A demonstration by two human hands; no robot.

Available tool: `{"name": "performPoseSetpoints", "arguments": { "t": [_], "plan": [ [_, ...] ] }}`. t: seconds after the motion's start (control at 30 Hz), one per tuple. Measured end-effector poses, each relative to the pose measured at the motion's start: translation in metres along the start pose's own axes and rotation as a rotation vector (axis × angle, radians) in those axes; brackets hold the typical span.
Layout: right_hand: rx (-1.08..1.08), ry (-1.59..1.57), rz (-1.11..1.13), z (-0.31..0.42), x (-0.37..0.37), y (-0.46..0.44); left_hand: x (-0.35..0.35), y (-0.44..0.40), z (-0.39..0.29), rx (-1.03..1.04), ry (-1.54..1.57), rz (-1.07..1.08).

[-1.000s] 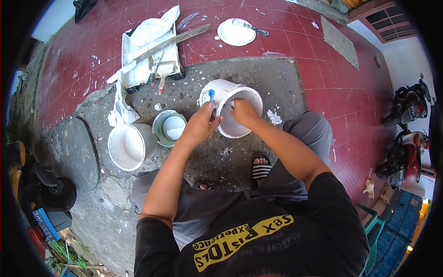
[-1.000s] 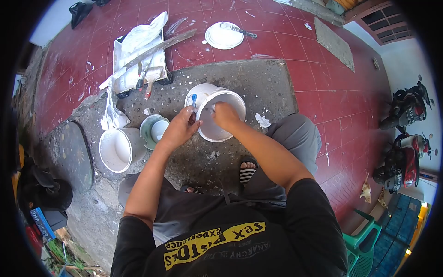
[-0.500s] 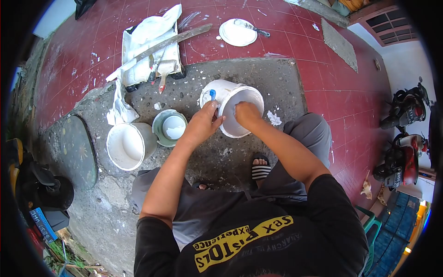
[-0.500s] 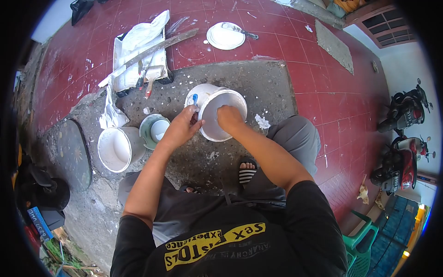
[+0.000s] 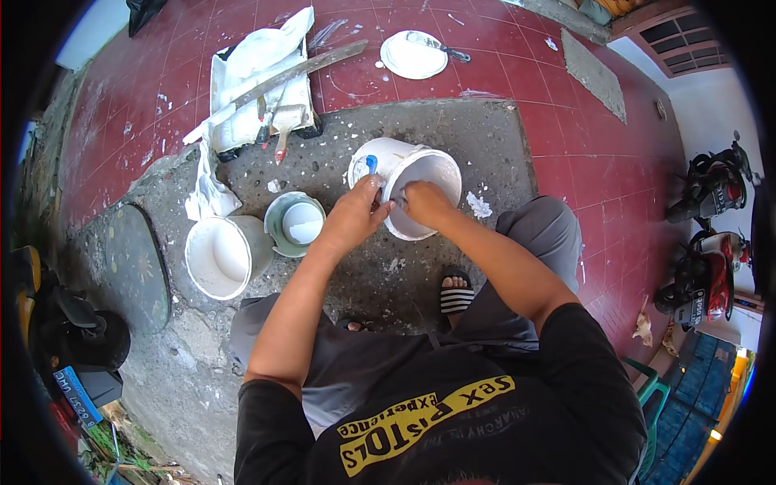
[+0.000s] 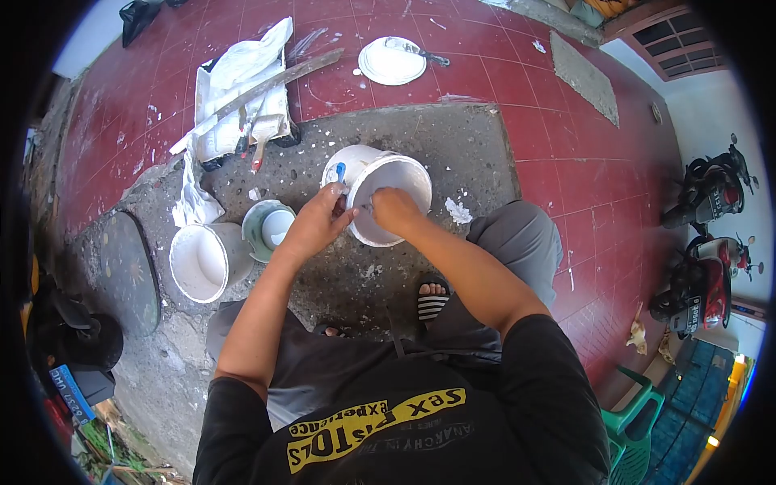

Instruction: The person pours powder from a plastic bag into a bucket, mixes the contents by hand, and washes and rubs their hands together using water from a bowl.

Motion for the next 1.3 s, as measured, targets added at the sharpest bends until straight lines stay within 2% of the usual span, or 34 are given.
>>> {"name": "performPoseSetpoints", "arguments": {
  "t": [0.03, 0.1, 0.13, 0.2, 0.23, 0.3, 0.43, 0.5, 0.53, 0.6, 0.63, 0.7, 0.73, 0.8, 0.93, 1.0, 1.13, 1.2, 1.3],
  "plan": [
    [0.001, -0.002, 0.002, -0.003, 0.001, -0.002, 0.001, 0.000, 0.001, -0.002, 0.002, 0.003],
    [0.091, 0.012, -0.186, -0.018, -0.016, -0.002, 0.001, 0.001, 0.000, 0.004, -0.024, -0.013],
    [0.091, 0.012, -0.188, -0.020, -0.016, -0.003, 0.001, 0.001, 0.000, 0.005, -0.025, -0.014],
    [0.224, 0.110, -0.110, -0.033, -0.011, -0.005, 0.000, 0.001, 0.002, -0.002, -0.035, -0.009],
    [0.224, 0.111, -0.114, -0.034, -0.007, -0.005, 0.000, 0.001, 0.001, 0.001, -0.038, -0.010],
    [0.116, 0.043, -0.013, -0.020, 0.007, -0.004, -0.001, 0.000, -0.001, 0.028, -0.042, -0.024],
    [0.025, -0.038, -0.042, -0.007, -0.007, 0.000, 0.001, 0.000, -0.001, 0.029, -0.013, -0.004],
    [0.160, -0.001, -0.184, -0.022, -0.021, 0.000, -0.001, 0.000, 0.001, -0.012, -0.009, 0.013],
    [0.162, -0.001, -0.184, -0.025, -0.019, -0.001, -0.001, 0.000, 0.002, -0.011, -0.009, 0.015],
    [0.236, 0.076, -0.012, -0.029, -0.005, -0.005, -0.002, 0.000, 0.003, -0.004, 0.008, 0.000],
    [0.236, 0.075, -0.012, -0.026, -0.005, -0.004, -0.002, 0.000, 0.004, -0.004, 0.007, 0.001],
    [0.088, -0.021, 0.030, -0.009, 0.003, -0.003, -0.004, 0.000, 0.001, 0.032, -0.017, -0.021],
    [0.087, -0.023, 0.035, -0.010, 0.005, -0.006, -0.005, 0.001, 0.001, 0.027, -0.014, -0.019],
    [0.084, -0.075, -0.178, -0.013, -0.012, -0.006, -0.004, 0.000, 0.003, -0.015, -0.003, -0.005],
    [0.190, -0.006, -0.162, -0.025, -0.014, -0.003, -0.006, 0.002, 0.003, 0.006, -0.008, -0.020],
    [0.066, -0.014, -0.047, -0.010, 0.001, -0.006, -0.006, 0.003, 0.005, 0.004, 0.008, -0.022],
    [0.014, -0.075, -0.015, -0.006, 0.005, -0.009, -0.005, 0.002, 0.006, 0.012, -0.018, -0.016],
    [0.017, -0.107, -0.198, -0.013, -0.012, -0.010, -0.005, 0.002, 0.007, -0.010, 0.026, -0.004],
    [-0.032, -0.112, -0.198, -0.008, -0.012, -0.007, -0.007, 0.002, 0.006, -0.001, -0.001, -0.017]
  ]
}}
Point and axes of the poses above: each hand's wrist, its own y-axis away from the middle knuckle, its own x-axis out of the palm, z = x × y, the point moved 8 cm from there along -y, towards the middle knuckle, and after that the axes turned 15 degrees about z, right-handed, at the moved point
